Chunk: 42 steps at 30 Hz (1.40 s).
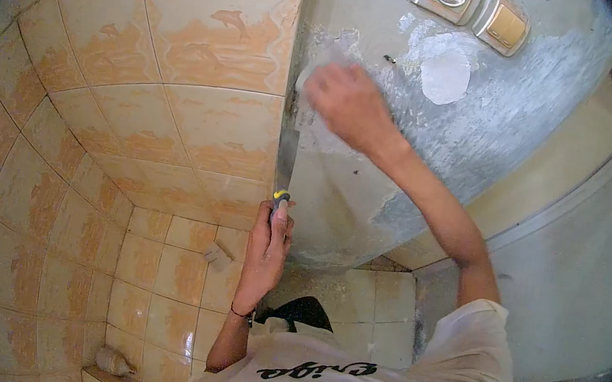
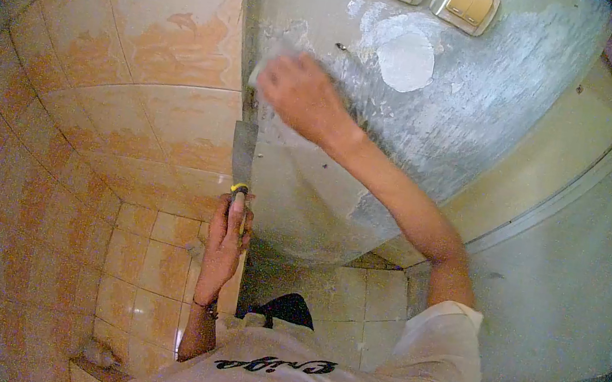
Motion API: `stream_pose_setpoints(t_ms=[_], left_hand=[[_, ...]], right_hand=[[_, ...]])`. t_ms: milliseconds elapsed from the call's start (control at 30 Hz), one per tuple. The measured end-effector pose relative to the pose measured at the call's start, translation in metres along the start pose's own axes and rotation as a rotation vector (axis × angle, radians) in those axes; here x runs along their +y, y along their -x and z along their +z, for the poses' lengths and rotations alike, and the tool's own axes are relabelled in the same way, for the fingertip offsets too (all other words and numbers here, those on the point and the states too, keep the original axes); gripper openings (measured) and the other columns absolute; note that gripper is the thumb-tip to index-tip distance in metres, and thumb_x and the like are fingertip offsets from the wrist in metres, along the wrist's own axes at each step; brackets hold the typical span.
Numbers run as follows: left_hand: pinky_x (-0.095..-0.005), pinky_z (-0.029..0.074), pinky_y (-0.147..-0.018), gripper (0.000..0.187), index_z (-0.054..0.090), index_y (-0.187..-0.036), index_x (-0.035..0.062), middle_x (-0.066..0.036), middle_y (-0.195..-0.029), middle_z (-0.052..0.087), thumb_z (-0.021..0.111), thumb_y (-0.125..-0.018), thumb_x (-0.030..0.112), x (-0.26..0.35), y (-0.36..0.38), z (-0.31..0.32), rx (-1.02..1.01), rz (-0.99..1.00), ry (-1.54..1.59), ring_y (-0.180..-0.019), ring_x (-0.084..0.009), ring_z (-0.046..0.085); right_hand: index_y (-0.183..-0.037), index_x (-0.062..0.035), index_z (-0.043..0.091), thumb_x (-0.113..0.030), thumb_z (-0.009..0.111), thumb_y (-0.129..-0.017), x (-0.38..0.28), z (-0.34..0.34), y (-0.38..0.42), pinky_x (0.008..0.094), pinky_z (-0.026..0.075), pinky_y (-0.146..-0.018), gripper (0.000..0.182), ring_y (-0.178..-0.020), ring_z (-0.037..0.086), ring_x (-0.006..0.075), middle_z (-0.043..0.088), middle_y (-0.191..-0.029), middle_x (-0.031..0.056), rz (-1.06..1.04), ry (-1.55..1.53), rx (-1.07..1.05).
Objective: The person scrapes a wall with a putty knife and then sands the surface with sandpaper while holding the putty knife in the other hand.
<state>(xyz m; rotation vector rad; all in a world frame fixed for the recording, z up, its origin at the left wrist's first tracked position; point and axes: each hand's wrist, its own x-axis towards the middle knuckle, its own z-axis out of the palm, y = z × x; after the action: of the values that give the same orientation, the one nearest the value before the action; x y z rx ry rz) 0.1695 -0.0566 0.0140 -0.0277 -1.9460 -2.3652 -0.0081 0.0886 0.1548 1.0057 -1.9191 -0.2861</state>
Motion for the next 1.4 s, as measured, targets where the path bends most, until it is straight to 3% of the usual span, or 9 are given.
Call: stream_pose_setpoints(t_ms=[33,100,333,833,933,1000,1233,1333,1400], left_hand=[[-0.0209,0.035,-0.056,0.039,0.056,-0.123,0.0104,0.005,-0.085,0.048,0.043,-0.109,0.044,0.003,0.000,0.000,-0.003,0.003,0.001,-0.067,-0.0038,0.041],[-0.0233,0.034,-0.059,0.035,0.053,-0.123,0.0027,0.005,-0.078,0.040,0.040,-0.112,0.033,0.011,-0.001,0.001,-0.003,-0.068,0.022,-0.067,-0.0059,0.036],[-0.0234,0.034,-0.059,0.033,0.053,-0.122,0.0031,0.005,-0.080,0.041,0.041,-0.111,0.032,0.007,-0.004,0.002,-0.021,-0.037,0.049,-0.067,-0.0059,0.035],[-0.0223,0.032,-0.056,0.034,0.054,-0.123,0.0053,0.005,-0.078,0.041,0.042,-0.111,0.035,-0.011,0.005,0.002,0.077,-0.067,0.081,-0.065,-0.0045,0.035],[-0.0228,0.032,-0.056,0.035,0.054,-0.123,0.0049,0.004,-0.077,0.041,0.041,-0.111,0.036,-0.011,0.005,-0.003,0.093,-0.033,0.036,-0.065,-0.0050,0.036],[-0.0205,0.036,-0.055,0.038,0.056,-0.122,0.0117,0.004,-0.086,0.051,0.046,-0.108,0.046,-0.019,0.005,-0.005,0.102,-0.032,0.039,-0.067,-0.0036,0.045],[-0.0209,0.037,-0.055,0.042,0.055,-0.123,0.0106,0.004,-0.086,0.051,0.045,-0.108,0.048,-0.018,0.006,-0.002,0.097,-0.052,0.050,-0.068,-0.0044,0.045],[-0.0237,0.033,-0.056,0.035,0.054,-0.121,0.0033,0.004,-0.077,0.042,0.041,-0.111,0.034,-0.018,0.009,0.001,0.149,-0.010,0.029,-0.065,-0.0058,0.037],[-0.0237,0.034,-0.055,0.035,0.053,-0.122,0.0031,0.004,-0.076,0.042,0.040,-0.111,0.033,-0.018,0.007,-0.001,0.113,-0.056,0.052,-0.064,-0.0057,0.036]], right_hand=[[-0.092,-0.0105,0.064,-0.016,0.061,-0.087,-0.002,0.005,0.002,0.0376,0.046,-0.087,0.008,-0.095,0.061,0.0218,0.063,-0.089,0.0044,-0.167,0.011,-0.071],[-0.091,-0.0100,0.063,-0.016,0.061,-0.089,0.014,0.002,-0.005,0.0376,0.046,-0.084,0.007,-0.093,0.060,0.0214,0.061,-0.089,0.0043,-0.126,0.019,-0.029],[-0.092,-0.0086,0.062,-0.015,0.061,-0.088,0.023,0.001,-0.015,0.0391,0.046,-0.083,0.008,-0.093,0.061,0.0219,0.061,-0.090,0.0045,-0.203,-0.077,-0.031],[-0.091,-0.0094,0.060,-0.015,0.060,-0.088,0.018,-0.002,-0.010,0.0398,0.046,-0.083,0.006,-0.089,0.062,0.0238,0.060,-0.086,0.0056,-0.088,0.074,-0.029],[-0.089,-0.0096,0.058,-0.014,0.061,-0.087,0.006,0.007,0.001,0.0394,0.046,-0.083,0.006,-0.089,0.061,0.0236,0.059,-0.085,0.0060,-0.156,-0.121,-0.044],[-0.088,-0.0098,0.058,-0.015,0.061,-0.086,-0.001,0.006,0.003,0.0389,0.046,-0.082,0.006,-0.090,0.061,0.0231,0.059,-0.085,0.0056,-0.115,-0.050,-0.042],[-0.089,-0.0098,0.062,-0.015,0.059,-0.084,-0.027,0.025,0.018,0.0357,0.047,-0.086,0.008,-0.092,0.062,0.0227,0.062,-0.086,0.0057,-0.081,-0.022,-0.140],[-0.089,-0.0098,0.060,-0.014,0.061,-0.084,-0.047,0.044,0.036,0.0366,0.045,-0.080,0.007,-0.089,0.059,0.0216,0.058,-0.084,0.0044,-0.227,-0.040,-0.095],[-0.090,-0.0099,0.061,-0.014,0.061,-0.084,-0.040,0.034,0.034,0.0362,0.044,-0.080,0.007,-0.089,0.059,0.0211,0.058,-0.084,0.0040,-0.119,-0.045,-0.095]])
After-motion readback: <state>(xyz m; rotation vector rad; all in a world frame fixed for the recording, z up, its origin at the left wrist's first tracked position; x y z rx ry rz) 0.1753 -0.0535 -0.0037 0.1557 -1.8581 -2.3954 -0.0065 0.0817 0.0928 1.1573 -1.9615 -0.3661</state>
